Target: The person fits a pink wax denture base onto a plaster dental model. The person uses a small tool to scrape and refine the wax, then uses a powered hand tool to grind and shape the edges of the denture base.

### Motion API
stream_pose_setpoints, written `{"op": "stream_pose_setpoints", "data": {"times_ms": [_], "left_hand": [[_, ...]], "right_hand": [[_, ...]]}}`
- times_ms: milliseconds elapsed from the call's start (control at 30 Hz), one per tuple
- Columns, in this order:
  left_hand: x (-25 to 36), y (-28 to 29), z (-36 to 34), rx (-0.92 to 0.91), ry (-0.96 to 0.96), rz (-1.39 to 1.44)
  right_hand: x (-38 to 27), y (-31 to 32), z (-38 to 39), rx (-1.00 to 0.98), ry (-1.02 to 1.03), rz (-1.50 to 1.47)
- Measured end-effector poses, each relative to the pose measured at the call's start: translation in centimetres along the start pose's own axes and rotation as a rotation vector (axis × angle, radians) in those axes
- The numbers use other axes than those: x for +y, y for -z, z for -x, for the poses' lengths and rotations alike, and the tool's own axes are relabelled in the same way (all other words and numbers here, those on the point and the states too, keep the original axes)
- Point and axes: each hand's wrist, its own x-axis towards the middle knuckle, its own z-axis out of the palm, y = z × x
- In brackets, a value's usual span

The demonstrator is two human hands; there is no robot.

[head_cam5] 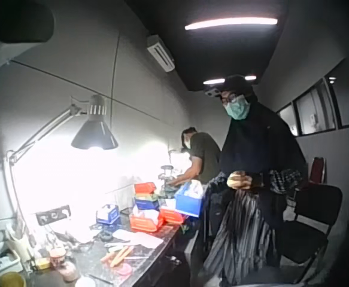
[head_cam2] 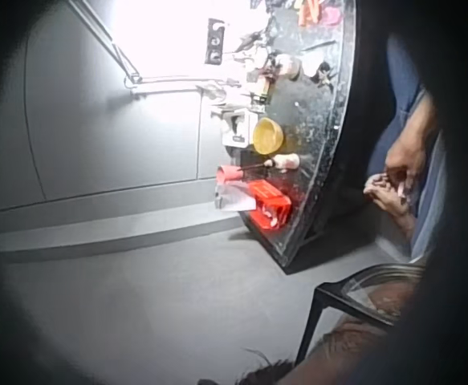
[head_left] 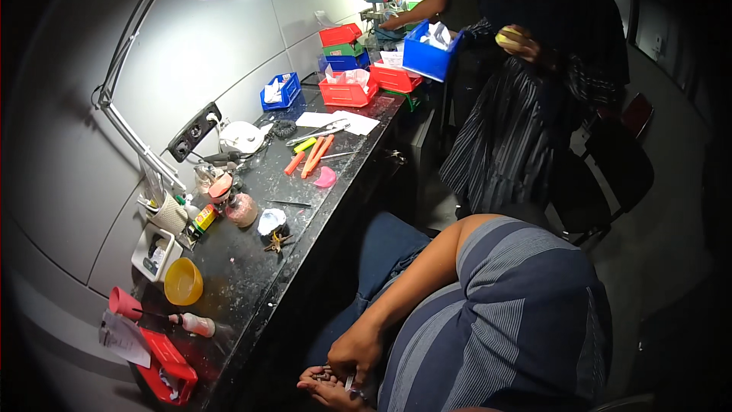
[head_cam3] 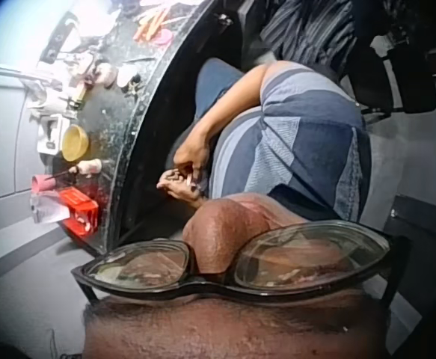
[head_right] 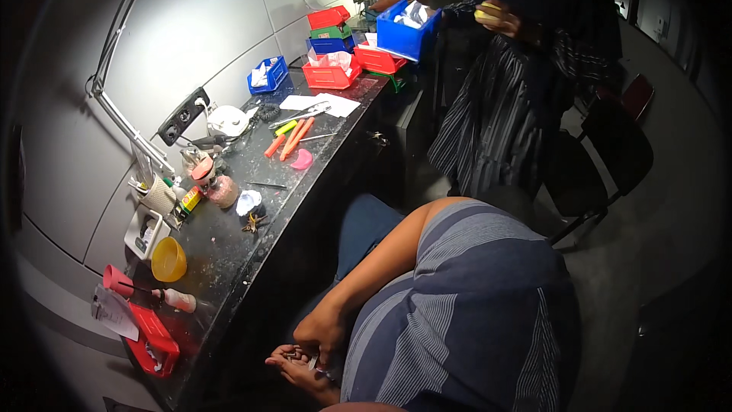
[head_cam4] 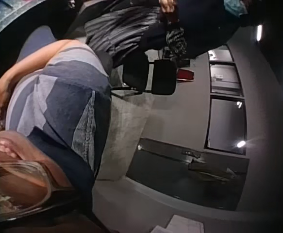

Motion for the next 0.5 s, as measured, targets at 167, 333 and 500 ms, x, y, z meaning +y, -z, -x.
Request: {"op": "stream_pose_setpoints", "data": {"times_ms": [167,333,500], "left_hand": [[-0.1,0.2,0.2,0.007,-0.061,0.004],[0.7,-1.3,1.1,0.022,-0.042,0.041],[3.3,-2.3,2.2,-0.05,-0.052,-0.101]], "right_hand": [[-0.5,-0.2,-0.1,0.007,0.018,0.02],[-0.7,0.0,0.6,-0.013,0.012,0.007],[-1.6,0.9,0.7,-0.049,0.015,0.016]]}}
